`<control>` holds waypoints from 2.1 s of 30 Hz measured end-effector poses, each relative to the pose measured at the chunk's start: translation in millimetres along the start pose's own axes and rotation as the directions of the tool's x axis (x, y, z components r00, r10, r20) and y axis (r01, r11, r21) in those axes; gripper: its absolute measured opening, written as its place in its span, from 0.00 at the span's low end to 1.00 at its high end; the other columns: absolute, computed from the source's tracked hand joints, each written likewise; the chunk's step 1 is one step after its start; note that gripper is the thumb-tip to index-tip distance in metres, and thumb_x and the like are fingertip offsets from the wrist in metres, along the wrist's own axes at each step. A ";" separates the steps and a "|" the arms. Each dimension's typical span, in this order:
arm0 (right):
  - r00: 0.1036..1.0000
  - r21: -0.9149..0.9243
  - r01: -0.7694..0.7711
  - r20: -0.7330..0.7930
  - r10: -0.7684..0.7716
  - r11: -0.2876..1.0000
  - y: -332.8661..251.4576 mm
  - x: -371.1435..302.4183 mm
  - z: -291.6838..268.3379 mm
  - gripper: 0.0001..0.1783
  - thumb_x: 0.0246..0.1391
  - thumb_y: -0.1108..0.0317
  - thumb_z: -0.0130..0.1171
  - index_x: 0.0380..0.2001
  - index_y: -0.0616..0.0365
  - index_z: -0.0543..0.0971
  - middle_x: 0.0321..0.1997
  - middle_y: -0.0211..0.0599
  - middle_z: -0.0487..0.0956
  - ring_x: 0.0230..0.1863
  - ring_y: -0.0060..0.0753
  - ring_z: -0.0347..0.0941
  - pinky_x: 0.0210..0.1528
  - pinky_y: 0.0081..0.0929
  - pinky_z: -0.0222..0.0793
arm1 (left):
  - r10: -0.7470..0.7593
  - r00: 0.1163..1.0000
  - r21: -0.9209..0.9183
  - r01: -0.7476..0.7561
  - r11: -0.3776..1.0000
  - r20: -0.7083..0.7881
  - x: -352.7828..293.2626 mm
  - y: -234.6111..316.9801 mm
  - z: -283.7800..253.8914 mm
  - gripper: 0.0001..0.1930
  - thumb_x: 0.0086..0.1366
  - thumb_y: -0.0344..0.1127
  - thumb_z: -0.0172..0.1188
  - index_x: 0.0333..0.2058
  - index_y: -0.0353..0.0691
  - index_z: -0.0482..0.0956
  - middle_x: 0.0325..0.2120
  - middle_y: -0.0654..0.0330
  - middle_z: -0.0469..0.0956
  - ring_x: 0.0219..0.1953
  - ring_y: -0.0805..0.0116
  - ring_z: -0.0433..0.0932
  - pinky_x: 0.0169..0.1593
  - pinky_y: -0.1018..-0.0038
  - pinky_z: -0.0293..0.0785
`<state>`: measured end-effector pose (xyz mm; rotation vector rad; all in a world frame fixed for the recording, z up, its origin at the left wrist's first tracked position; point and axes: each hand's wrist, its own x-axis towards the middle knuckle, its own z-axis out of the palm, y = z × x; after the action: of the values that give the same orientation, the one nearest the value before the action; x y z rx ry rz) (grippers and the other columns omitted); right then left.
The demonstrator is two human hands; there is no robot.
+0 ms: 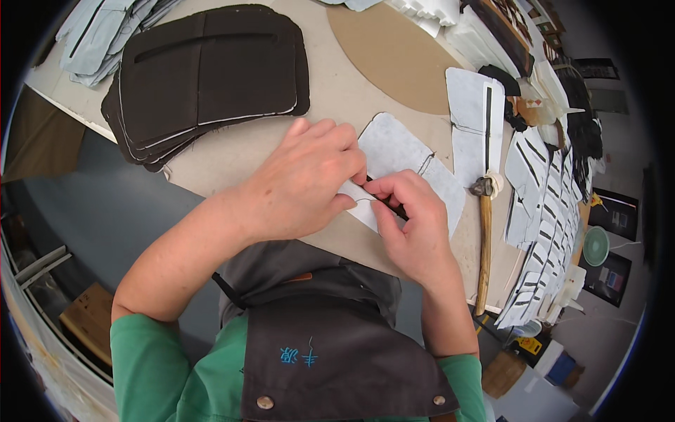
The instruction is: The recorder is assembling leather wallet components by gluing zippers and lining pieces together, and then using a hammer to secure the bond.
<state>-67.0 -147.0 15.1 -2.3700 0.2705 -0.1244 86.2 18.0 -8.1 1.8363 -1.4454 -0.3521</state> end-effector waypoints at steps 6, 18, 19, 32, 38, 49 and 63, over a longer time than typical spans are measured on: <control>0.964 -0.200 0.186 -0.154 -0.218 0.962 4.0 -11.7 17.0 0.14 0.50 0.82 0.63 0.41 0.58 0.82 0.42 0.41 0.80 0.40 0.49 0.77 0.43 0.41 0.73 | 0.041 0.999 -0.015 -0.041 0.999 0.000 0.4 -4.1 -0.4 0.14 0.53 0.31 0.76 0.38 0.45 0.82 0.41 0.63 0.72 0.44 0.60 0.71 0.50 0.64 0.62; 0.993 -0.046 -0.082 0.084 0.086 0.996 3.3 -30.1 -40.0 0.10 0.53 0.73 0.71 0.39 0.58 0.81 0.35 0.39 0.80 0.37 0.43 0.80 0.40 0.36 0.77 | 0.040 0.998 -0.006 -0.040 0.999 -0.053 5.0 35.5 23.5 0.19 0.52 0.27 0.75 0.44 0.42 0.82 0.44 0.59 0.75 0.48 0.55 0.74 0.54 0.59 0.69; 0.992 -0.058 -0.105 0.064 0.108 0.993 5.1 -30.8 -36.7 0.09 0.53 0.74 0.70 0.38 0.58 0.81 0.35 0.39 0.81 0.37 0.43 0.80 0.40 0.36 0.77 | -0.003 1.000 -0.030 0.003 1.000 -0.005 5.9 41.3 30.2 0.19 0.53 0.26 0.74 0.44 0.41 0.81 0.44 0.58 0.76 0.49 0.55 0.74 0.53 0.59 0.70; 0.974 -0.146 0.134 -0.161 -0.157 0.980 21.0 -49.5 -8.7 0.18 0.47 0.85 0.62 0.43 0.59 0.84 0.39 0.37 0.79 0.39 0.46 0.76 0.40 0.39 0.75 | 0.023 0.999 0.044 -0.022 0.999 -0.028 1.6 36.8 37.2 0.13 0.55 0.28 0.74 0.40 0.42 0.84 0.42 0.61 0.77 0.48 0.56 0.76 0.53 0.61 0.69; 0.973 -0.241 0.168 -0.113 -0.200 0.956 16.6 -49.8 -8.9 0.23 0.44 0.84 0.61 0.47 0.60 0.84 0.44 0.36 0.78 0.43 0.44 0.75 0.44 0.38 0.76 | 0.089 0.993 0.062 -0.084 0.995 -0.074 -3.0 32.1 41.9 0.13 0.56 0.29 0.74 0.41 0.41 0.84 0.41 0.60 0.78 0.46 0.56 0.76 0.52 0.60 0.71; 0.990 -0.099 0.105 -0.087 -0.114 0.990 24.0 -57.3 -25.9 0.19 0.50 0.85 0.62 0.45 0.59 0.82 0.43 0.41 0.79 0.44 0.49 0.77 0.45 0.41 0.77 | 0.107 0.985 0.241 -0.071 0.968 -0.137 -11.3 40.9 31.3 0.16 0.54 0.30 0.74 0.42 0.39 0.84 0.41 0.59 0.79 0.46 0.54 0.75 0.52 0.60 0.72; 0.983 -0.249 0.139 -0.081 -0.164 0.958 23.0 -76.0 -25.3 0.25 0.42 0.84 0.60 0.48 0.62 0.83 0.47 0.39 0.79 0.47 0.47 0.75 0.49 0.38 0.75 | 0.090 0.992 0.261 -0.066 0.963 -0.083 -12.4 58.6 71.4 0.18 0.58 0.30 0.72 0.48 0.43 0.85 0.40 0.63 0.76 0.45 0.59 0.74 0.46 0.64 0.71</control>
<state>-148.9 -162.7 16.7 -2.6319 0.1587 -0.3005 -4.2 -2.7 -18.0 1.9635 -1.5514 -0.0374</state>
